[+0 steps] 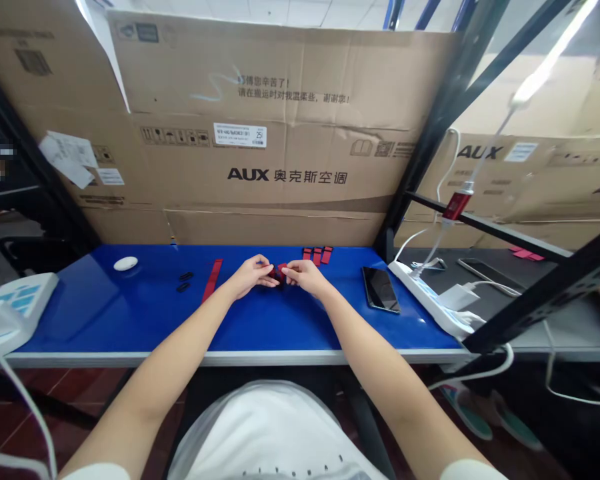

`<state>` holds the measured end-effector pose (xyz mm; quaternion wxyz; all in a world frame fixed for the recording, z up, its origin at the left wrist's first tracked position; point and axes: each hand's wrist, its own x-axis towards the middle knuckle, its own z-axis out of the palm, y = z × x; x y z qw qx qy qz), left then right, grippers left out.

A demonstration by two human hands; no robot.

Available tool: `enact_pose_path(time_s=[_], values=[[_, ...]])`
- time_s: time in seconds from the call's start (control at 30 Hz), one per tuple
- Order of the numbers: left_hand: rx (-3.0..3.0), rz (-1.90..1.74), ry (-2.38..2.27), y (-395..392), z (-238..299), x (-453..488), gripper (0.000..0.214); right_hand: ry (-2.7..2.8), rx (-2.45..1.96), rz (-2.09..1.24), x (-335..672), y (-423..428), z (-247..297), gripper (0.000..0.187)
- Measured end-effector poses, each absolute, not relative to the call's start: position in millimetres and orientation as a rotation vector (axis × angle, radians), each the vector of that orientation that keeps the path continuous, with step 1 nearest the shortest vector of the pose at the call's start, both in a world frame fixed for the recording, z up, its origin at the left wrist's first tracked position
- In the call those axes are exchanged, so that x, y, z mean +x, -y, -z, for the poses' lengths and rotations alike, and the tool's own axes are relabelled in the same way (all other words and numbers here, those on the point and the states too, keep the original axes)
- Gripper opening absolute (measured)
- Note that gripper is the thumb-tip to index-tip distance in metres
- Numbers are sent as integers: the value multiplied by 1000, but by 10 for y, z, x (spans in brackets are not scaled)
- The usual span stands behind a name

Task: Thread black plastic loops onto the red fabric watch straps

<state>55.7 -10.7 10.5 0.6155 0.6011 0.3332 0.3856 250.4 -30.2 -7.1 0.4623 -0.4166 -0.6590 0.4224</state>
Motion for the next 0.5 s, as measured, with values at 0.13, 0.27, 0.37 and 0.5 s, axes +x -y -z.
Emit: enact_pose_path(time_s=[0.13, 0.27, 0.37, 0.5], values=[[1414, -898, -771, 106, -106, 545, 36, 1799, -1056, -962, 2524, 326, 40, 35], [1477, -875, -769, 125, -109, 538, 39, 1928, -1023, -994, 2558, 368, -2, 32], [1569, -810, -762, 149, -101, 558, 40, 2029, -988, -1015, 2573, 370, 9, 31], [1602, -805, -758, 167, -103, 584, 38, 1953, -1016, -987, 2558, 309, 79, 27]])
